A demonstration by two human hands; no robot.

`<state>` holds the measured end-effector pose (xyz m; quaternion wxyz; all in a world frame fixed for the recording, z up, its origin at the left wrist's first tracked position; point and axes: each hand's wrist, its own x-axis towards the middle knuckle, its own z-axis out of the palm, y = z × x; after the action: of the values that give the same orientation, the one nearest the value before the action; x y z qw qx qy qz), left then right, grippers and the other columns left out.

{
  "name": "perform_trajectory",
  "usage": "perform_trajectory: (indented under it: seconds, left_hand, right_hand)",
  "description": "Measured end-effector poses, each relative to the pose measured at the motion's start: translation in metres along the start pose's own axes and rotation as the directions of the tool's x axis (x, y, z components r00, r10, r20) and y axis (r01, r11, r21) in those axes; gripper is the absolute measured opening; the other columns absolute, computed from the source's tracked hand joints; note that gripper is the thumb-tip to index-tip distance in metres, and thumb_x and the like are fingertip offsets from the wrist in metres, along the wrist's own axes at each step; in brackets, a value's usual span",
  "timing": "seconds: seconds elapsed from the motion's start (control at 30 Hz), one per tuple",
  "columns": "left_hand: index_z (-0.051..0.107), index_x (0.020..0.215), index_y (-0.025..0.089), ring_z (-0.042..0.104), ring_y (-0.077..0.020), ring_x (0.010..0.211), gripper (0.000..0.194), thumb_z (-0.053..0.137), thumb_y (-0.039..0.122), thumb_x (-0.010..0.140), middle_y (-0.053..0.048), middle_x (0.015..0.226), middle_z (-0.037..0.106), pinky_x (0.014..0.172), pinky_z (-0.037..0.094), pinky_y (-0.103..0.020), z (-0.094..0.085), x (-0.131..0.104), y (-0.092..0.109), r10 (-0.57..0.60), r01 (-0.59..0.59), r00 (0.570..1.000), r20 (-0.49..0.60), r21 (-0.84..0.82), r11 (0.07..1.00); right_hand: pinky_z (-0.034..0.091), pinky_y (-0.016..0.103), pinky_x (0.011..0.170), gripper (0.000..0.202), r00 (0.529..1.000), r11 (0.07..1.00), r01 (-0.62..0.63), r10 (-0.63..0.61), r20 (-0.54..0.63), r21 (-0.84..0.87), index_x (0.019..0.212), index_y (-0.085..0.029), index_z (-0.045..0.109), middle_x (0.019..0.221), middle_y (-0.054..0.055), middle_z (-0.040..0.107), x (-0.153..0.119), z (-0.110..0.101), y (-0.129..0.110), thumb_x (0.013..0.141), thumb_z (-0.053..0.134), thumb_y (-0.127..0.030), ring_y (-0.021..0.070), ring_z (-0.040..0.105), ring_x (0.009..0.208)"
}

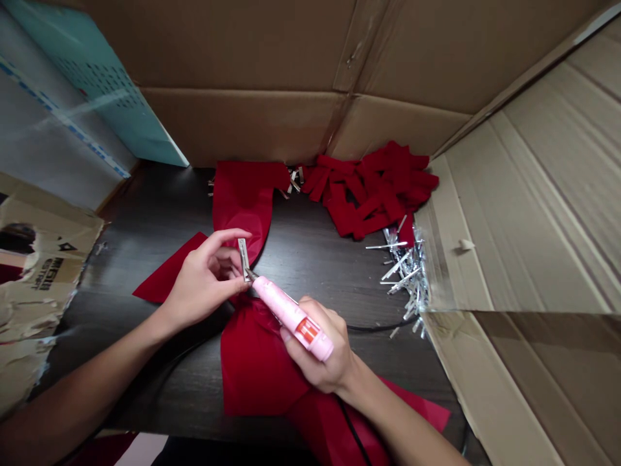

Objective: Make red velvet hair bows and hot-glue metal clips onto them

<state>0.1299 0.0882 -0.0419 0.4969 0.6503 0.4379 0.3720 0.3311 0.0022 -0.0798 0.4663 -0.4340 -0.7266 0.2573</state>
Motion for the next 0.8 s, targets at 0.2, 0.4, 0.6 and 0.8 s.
perform_trajectory:
  seconds: [0.2,0.4,0.6,0.8]
  left_hand:
    - [0.053,0.119,0.017,0.056,-0.0098,0.056,0.055,0.067,0.005,0.067,0.006,0.066,0.06,0.053,0.046,-0.02,-0.0012,0.0005,-0.0017,0.0,0.0,1.0,-0.01,-0.005,1.0]
    - [0.053,0.12,0.017,0.056,-0.0098,0.057,0.056,0.067,0.005,0.067,0.006,0.066,0.06,0.052,0.045,-0.019,-0.0018,0.0011,-0.0013,-0.006,0.006,1.0,-0.015,0.001,1.0]
    - [0.053,0.121,0.017,0.055,-0.0099,0.057,0.057,0.068,0.005,0.067,0.005,0.066,0.059,0.052,0.045,-0.019,-0.0029,0.0004,-0.0014,-0.001,0.001,1.0,-0.015,0.002,1.0]
    - [0.054,0.123,0.018,0.056,-0.0099,0.058,0.057,0.069,0.005,0.07,0.005,0.068,0.06,0.052,0.045,-0.018,-0.0039,0.0008,-0.0059,0.04,-0.039,0.999,-0.019,0.015,0.999]
  right_hand:
    - [0.046,0.029,0.051,0.008,1.0,1.0,0.01,-0.01,0.0,0.008,0.081,-0.019,0.054,0.068,0.0,0.053,0.0007,0.0004,0.0001,0.083,0.056,-0.012,0.0147,0.053,0.058]
    - [0.048,0.03,0.053,0.006,1.0,0.999,0.031,-0.031,-0.004,-0.02,0.082,-0.019,0.055,0.069,0.001,0.056,0.0008,-0.0013,-0.0008,0.083,0.056,-0.013,0.0163,0.057,0.061]
    - [0.047,0.03,0.051,0.006,1.0,1.0,0.024,-0.024,-0.004,-0.012,0.081,-0.019,0.055,0.068,0.001,0.055,0.0012,-0.0013,-0.0011,0.083,0.056,-0.013,0.0155,0.056,0.058]
    - [0.045,0.029,0.05,0.008,0.999,0.999,0.034,-0.034,0.001,-0.021,0.08,-0.019,0.053,0.068,0.0,0.053,-0.0007,0.0012,-0.003,0.083,0.056,-0.012,0.0147,0.053,0.057]
